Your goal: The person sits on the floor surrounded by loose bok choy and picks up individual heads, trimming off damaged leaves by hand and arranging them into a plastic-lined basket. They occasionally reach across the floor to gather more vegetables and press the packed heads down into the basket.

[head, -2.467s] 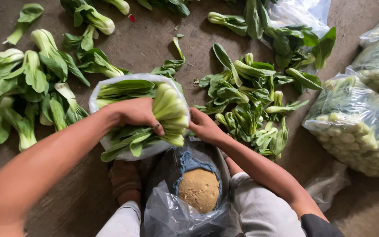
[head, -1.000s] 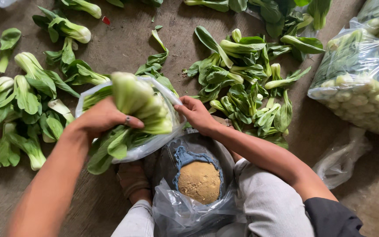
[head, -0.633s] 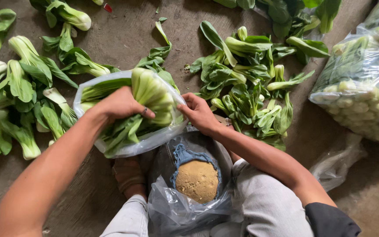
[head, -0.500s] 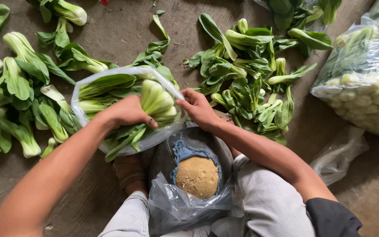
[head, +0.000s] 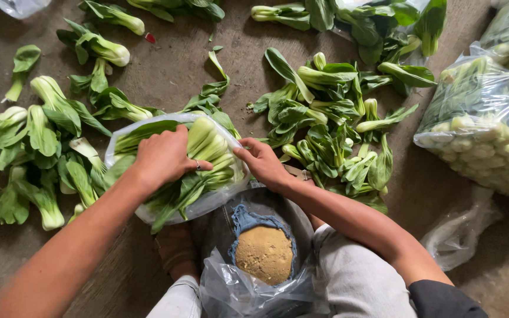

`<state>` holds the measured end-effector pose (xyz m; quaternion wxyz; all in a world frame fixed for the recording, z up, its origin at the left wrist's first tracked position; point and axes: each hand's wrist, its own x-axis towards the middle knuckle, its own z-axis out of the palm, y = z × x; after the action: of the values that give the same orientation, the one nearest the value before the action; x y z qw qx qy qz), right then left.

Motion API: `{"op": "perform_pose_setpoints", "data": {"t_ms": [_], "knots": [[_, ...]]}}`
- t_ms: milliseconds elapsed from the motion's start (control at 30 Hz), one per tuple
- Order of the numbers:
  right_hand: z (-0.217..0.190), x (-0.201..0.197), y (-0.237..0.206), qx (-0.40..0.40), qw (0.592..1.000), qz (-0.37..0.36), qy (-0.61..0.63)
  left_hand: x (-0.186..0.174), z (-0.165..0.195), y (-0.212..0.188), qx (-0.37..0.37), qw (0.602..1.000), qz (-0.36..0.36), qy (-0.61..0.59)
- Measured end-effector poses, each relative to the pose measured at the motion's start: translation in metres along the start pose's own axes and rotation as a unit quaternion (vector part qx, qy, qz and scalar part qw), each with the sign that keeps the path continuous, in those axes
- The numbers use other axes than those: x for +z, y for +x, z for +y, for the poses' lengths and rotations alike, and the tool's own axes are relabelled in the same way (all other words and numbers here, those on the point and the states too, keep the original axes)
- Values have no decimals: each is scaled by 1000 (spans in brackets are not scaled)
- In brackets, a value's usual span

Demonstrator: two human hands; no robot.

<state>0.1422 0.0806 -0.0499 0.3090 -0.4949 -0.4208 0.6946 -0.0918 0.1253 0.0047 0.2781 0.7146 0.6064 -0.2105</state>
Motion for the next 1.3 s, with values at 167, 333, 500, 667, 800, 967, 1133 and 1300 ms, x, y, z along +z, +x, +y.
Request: {"op": "perform_pose_setpoints", "data": {"t_ms": [167, 333, 500, 667, 800, 967, 1133, 1300], "knots": [[-5, -9, 22, 20, 999, -15, -25, -8, 21, -13, 70, 981, 139, 115], [-7, -23, 53, 76, 991, -80, -81, 29, 50, -20, 41, 968, 225, 100], [-5, -19, 72, -14, 990, -62, -125, 69, 35, -25, 104, 910, 385, 111], [-14, -7, 72, -185, 922, 84, -328, 67, 7, -2, 141, 913, 374, 84], [-31, 1, 65, -244, 884, 118, -381, 38, -30, 38, 205, 921, 319, 92], [-35, 1, 66, -241, 884, 106, -386, 23, -58, 64, 271, 899, 321, 126], [-21, -2, 69, -159, 930, 64, -326, 29, -67, 56, 300, 855, 400, 139], [4, -4, 45, -95, 964, 53, -242, 13, -63, 38, 336, 841, 417, 76]]}}
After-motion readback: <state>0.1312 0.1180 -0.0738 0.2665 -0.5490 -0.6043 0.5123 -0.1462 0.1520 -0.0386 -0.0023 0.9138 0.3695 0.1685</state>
